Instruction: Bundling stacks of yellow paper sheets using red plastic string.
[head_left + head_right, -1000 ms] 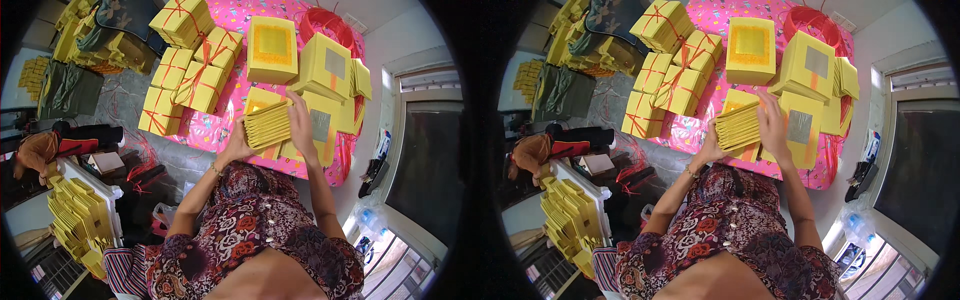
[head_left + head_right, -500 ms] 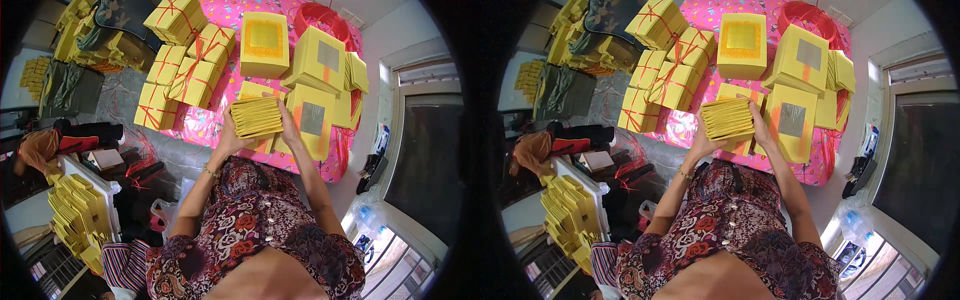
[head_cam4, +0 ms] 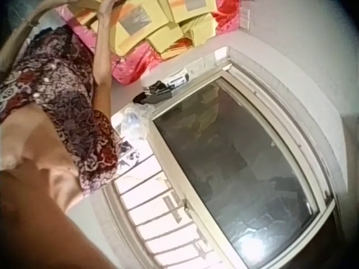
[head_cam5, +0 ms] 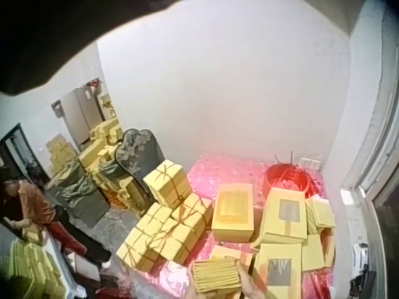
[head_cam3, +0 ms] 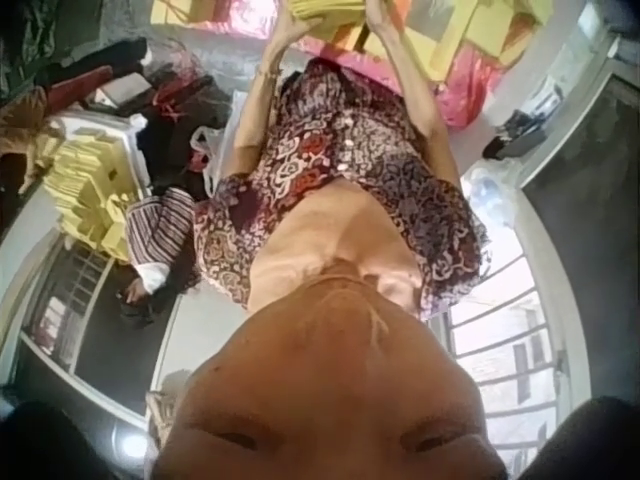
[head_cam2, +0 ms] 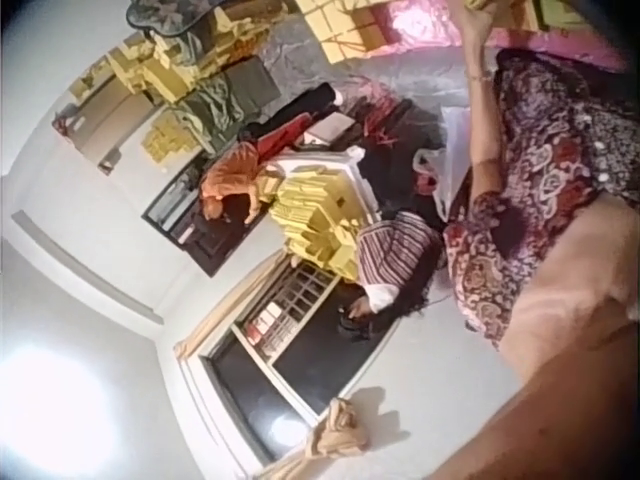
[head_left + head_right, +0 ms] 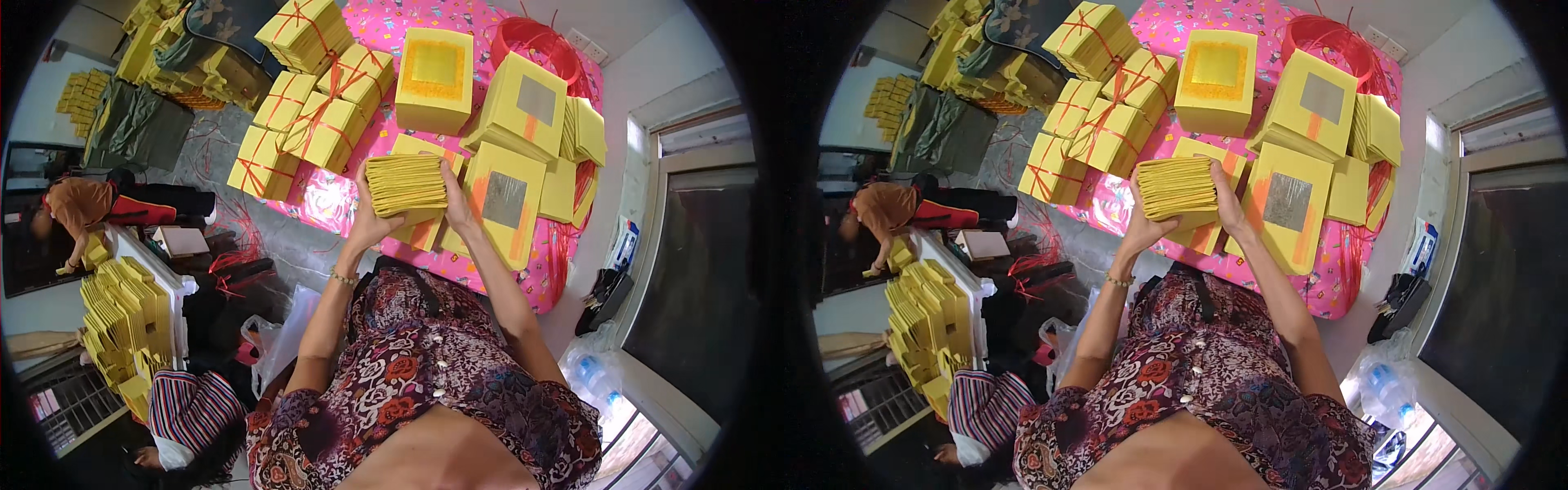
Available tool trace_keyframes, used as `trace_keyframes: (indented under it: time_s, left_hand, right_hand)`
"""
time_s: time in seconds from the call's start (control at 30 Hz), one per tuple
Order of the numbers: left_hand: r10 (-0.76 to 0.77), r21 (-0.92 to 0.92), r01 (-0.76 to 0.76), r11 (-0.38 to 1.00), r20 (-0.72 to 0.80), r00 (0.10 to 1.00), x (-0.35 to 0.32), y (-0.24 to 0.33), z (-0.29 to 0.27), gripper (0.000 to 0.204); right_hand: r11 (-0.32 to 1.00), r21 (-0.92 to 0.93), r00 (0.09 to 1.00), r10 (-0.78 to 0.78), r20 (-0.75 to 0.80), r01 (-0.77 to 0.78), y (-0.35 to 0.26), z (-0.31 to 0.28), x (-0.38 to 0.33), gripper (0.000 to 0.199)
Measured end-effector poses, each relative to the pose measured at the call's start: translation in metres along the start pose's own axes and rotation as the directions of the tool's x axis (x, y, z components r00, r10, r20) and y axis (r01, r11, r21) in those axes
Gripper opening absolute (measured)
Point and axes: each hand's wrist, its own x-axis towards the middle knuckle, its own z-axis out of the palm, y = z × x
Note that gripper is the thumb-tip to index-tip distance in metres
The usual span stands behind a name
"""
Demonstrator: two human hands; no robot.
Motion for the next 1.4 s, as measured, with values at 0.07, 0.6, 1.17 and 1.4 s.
trace_keyframes:
  time_s: [0.07,0.6,1.17,1.4]
  left_hand:
    - [-0.033,-0.027,0.034,0.999,0.046,0.998,0.002,-0.001,-0.002,0.113]
    - [0.015,0.078,-0.026,0.997,0.144,0.990,0.022,-0.017,-0.025,0.081]
    - [-0.360,-0.267,0.494,0.827,0.423,0.831,0.003,0.043,0.000,0.081]
    - [-0.454,-0.408,0.593,0.694,0.392,0.800,-0.007,0.020,0.003,0.076]
  right_hand:
    - [1.000,0.021,1.000,-0.009,0.010,0.009,0.001,-0.002,0.003,0.057]
    - [0.970,-0.241,0.917,0.060,0.394,0.039,-0.039,-0.031,0.001,0.118]
    - [0.919,-0.393,0.999,0.001,0.051,0.019,-0.039,-0.044,-0.041,0.069]
    - [0.988,0.086,0.704,-0.031,-0.709,0.130,-0.059,-0.126,-0.098,0.043]
